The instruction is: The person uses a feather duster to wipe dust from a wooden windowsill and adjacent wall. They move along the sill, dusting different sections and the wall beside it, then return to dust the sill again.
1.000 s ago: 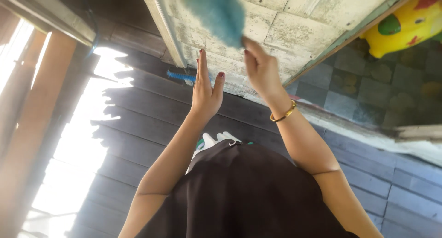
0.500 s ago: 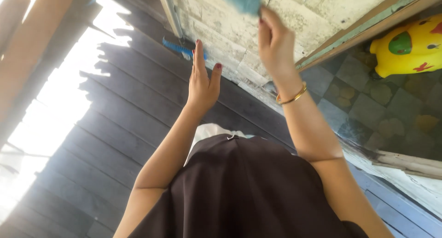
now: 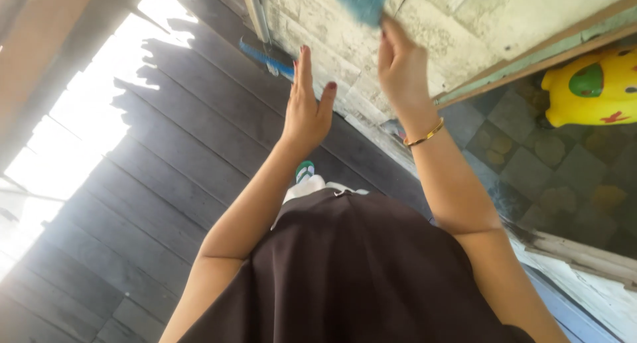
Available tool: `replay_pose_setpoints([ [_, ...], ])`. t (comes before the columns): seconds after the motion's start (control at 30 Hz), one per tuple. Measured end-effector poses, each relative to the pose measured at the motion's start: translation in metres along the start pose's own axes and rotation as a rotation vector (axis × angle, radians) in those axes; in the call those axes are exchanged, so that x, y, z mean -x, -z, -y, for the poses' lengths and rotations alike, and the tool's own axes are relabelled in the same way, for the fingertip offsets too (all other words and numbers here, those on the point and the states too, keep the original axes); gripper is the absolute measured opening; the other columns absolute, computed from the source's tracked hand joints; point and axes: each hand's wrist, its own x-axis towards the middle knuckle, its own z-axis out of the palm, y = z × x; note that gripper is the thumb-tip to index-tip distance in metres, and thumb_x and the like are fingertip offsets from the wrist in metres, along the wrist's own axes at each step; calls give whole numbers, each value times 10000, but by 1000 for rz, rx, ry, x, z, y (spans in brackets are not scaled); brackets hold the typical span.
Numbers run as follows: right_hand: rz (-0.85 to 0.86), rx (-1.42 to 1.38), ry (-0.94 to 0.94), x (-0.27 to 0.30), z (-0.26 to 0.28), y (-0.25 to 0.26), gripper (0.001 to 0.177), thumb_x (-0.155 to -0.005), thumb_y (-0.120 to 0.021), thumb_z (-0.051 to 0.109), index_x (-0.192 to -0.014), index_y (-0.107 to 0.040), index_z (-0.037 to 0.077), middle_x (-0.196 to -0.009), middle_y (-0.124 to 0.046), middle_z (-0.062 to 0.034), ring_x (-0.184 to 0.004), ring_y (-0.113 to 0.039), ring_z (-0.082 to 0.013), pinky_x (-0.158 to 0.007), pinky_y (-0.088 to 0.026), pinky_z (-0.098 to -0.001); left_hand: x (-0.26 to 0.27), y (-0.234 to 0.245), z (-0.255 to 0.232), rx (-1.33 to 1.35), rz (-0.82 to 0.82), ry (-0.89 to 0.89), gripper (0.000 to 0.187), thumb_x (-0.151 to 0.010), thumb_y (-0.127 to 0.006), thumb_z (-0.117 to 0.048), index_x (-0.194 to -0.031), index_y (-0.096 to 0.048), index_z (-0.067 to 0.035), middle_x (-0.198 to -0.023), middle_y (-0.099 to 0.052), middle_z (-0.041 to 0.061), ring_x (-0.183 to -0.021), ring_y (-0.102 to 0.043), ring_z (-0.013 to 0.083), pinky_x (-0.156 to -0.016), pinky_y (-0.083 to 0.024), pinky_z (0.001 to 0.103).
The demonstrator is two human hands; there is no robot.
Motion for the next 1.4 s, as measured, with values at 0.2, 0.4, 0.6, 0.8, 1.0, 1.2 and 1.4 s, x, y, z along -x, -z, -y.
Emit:
replay_pose_setpoints([
  [0.2, 266, 80, -247, 26, -19, -29, 333, -870, -380, 9, -1147, -528, 116, -788, -632, -160, -425, -551, -181, -485, -480, -253, -19, -21, 27, -3, -6, -24, 631, -917, -409, -326, -1385, -87, -54, -1403, -142, 213, -1265, -126, 458, -937, -184, 626],
  [0.4, 182, 91, -103, 7, -34, 2, 336, -881, -375, -21, -1194, -486, 31, -542, -466, -36, -369, -316, -94, -356, -262, -240, -32, -26, 5, -27, 59, 92, 597, -897, -335, -309, -1346, -49, -40, -1423, -92, 163, -1321, -73, 360, -1034, -143, 483],
  [0.6, 403, 49, -247, 33, -82, -3, 348, -834, -384, 12, -1162, -501, 9, -842, -636, -128, -451, -519, -164, -431, -412, -271, -30, -68, 11, -72, 43, 216, 621, -887, -317, -375, -1351, -40, -68, -1429, -84, 139, -1321, -68, 347, -990, -149, 537],
  [0.8, 375, 7, -111, 33, -125, 16, 269, -874, -341, -26, -1096, -491, -36, -639, -551, -104, -382, -412, -89, -321, -330, -177, -10, -131, -3, -7, -81, 325, 590, -885, -333, -312, -1346, -65, -61, -1426, -100, 129, -1321, -70, 339, -1002, -150, 505],
  [1.0, 503, -78, -320, 41, -156, 15, 327, -867, -332, 26, -1159, -478, 8, -529, -470, -16, -350, -293, -49, -290, -239, -189, 4, -162, -3, -10, -154, 409, 586, -886, -335, -319, -1348, -77, -67, -1430, -104, 108, -1325, -61, 330, -998, -143, 528],
  [1.2, 528, -130, -404, 41, -157, -13, 221, -856, -367, 59, -1030, -500, 86, -495, -377, 4, -389, -311, -95, -360, -225, -261, 0, -155, 15, -18, -166, 497, 576, -882, -345, -279, -1345, -77, -65, -1428, -103, 110, -1322, -68, 325, -1005, -140, 509],
  [1.4, 441, -243, -375, 20, -145, -16, 209, -870, -362, 92, -1023, -504, 91, -467, -308, 13, -368, -243, -88, -363, -188, -251, -21, -136, 36, -39, -149, 512, 567, -894, -326, -297, -1343, -74, -61, -1427, -100, 120, -1321, -66, 329, -1009, -150, 503],
])
